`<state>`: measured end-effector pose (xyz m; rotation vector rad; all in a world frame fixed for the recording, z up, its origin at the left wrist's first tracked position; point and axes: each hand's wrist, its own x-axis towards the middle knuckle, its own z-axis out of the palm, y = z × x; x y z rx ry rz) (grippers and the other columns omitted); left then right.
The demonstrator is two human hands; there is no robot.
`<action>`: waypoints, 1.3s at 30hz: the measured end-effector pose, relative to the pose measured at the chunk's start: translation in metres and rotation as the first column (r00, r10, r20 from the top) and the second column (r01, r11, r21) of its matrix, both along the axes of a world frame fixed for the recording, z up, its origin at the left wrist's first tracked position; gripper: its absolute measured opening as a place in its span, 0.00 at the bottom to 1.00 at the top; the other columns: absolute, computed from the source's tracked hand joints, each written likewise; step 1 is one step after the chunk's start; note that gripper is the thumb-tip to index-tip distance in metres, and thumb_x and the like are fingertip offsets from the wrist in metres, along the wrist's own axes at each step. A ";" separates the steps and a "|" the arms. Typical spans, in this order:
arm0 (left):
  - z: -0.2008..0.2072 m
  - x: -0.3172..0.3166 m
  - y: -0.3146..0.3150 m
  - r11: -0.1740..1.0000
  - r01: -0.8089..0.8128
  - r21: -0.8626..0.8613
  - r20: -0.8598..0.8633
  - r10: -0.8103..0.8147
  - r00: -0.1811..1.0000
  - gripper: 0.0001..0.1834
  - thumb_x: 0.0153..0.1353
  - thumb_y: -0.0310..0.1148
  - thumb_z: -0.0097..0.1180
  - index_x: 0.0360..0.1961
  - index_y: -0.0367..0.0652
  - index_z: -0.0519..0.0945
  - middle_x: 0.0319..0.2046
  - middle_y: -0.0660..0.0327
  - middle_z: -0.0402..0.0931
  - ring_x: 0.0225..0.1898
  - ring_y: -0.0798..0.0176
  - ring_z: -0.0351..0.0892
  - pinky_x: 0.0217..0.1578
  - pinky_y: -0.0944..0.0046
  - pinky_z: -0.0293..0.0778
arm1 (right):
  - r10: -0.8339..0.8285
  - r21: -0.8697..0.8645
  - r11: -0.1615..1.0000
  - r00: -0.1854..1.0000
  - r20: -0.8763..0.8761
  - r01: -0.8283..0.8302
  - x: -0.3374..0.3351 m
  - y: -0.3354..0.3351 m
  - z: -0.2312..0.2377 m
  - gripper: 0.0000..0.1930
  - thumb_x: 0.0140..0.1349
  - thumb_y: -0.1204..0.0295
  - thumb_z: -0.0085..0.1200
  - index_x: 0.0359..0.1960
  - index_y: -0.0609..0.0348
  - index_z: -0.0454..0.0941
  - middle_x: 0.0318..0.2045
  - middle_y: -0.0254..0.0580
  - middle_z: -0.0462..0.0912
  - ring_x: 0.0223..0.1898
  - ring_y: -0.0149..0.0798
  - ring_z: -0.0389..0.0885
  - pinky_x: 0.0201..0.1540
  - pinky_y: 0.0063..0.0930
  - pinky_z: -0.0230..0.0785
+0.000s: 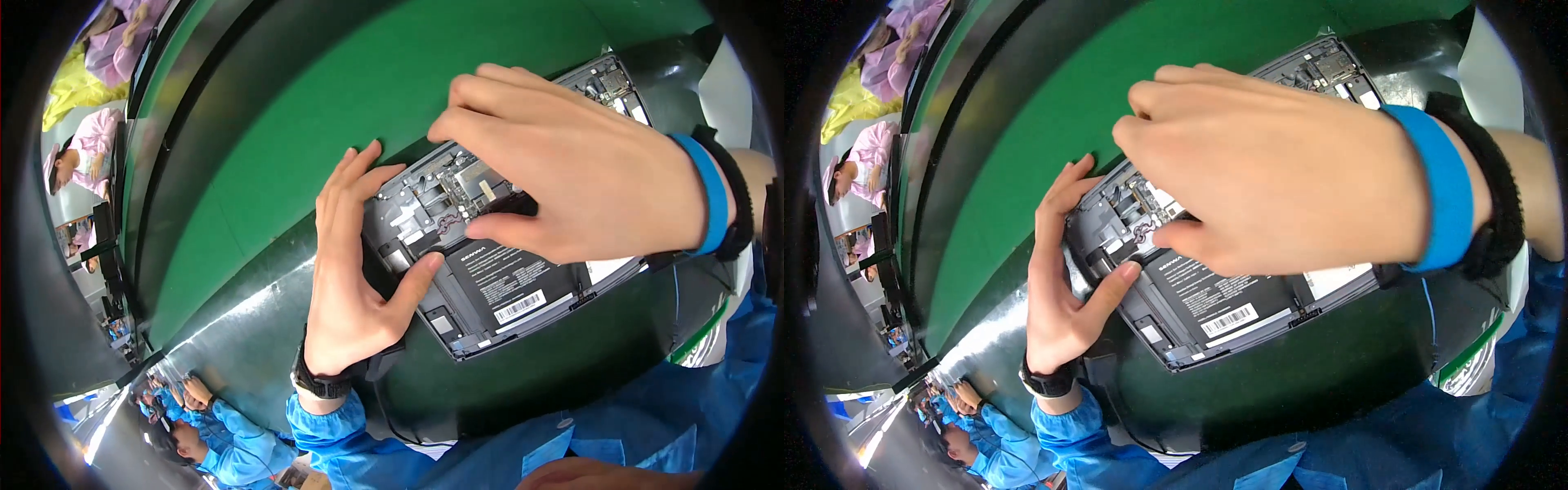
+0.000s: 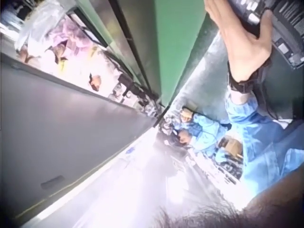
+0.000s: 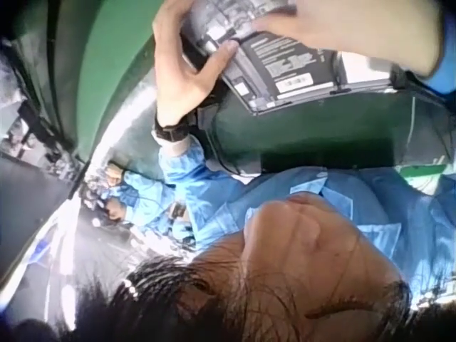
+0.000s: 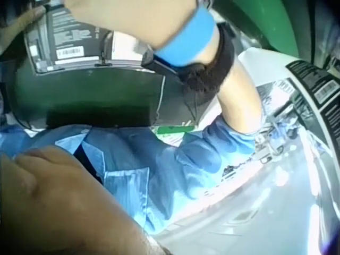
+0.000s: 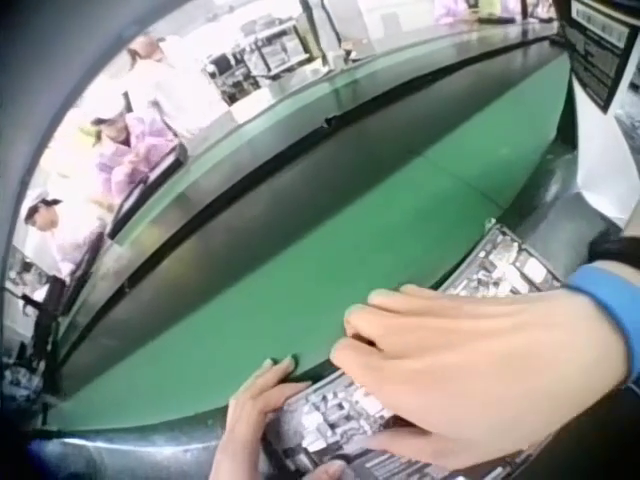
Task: Applying a barcode label to a device battery and installing it into a tablet chassis, including connecting internal cables.
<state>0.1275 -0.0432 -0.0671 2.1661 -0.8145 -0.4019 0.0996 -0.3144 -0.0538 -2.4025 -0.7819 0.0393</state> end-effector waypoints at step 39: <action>-0.014 -0.010 -0.011 0.991 -0.131 -0.021 -0.148 0.126 0.981 0.40 0.52 0.25 0.70 0.68 0.38 0.68 0.77 0.36 0.55 0.80 0.33 0.48 0.77 0.37 0.46 | 0.291 -0.207 0.934 0.956 -0.040 -0.292 0.063 0.016 0.018 0.32 0.49 0.69 0.74 0.55 0.73 0.76 0.45 0.52 0.81 0.52 0.49 0.82 0.56 0.39 0.77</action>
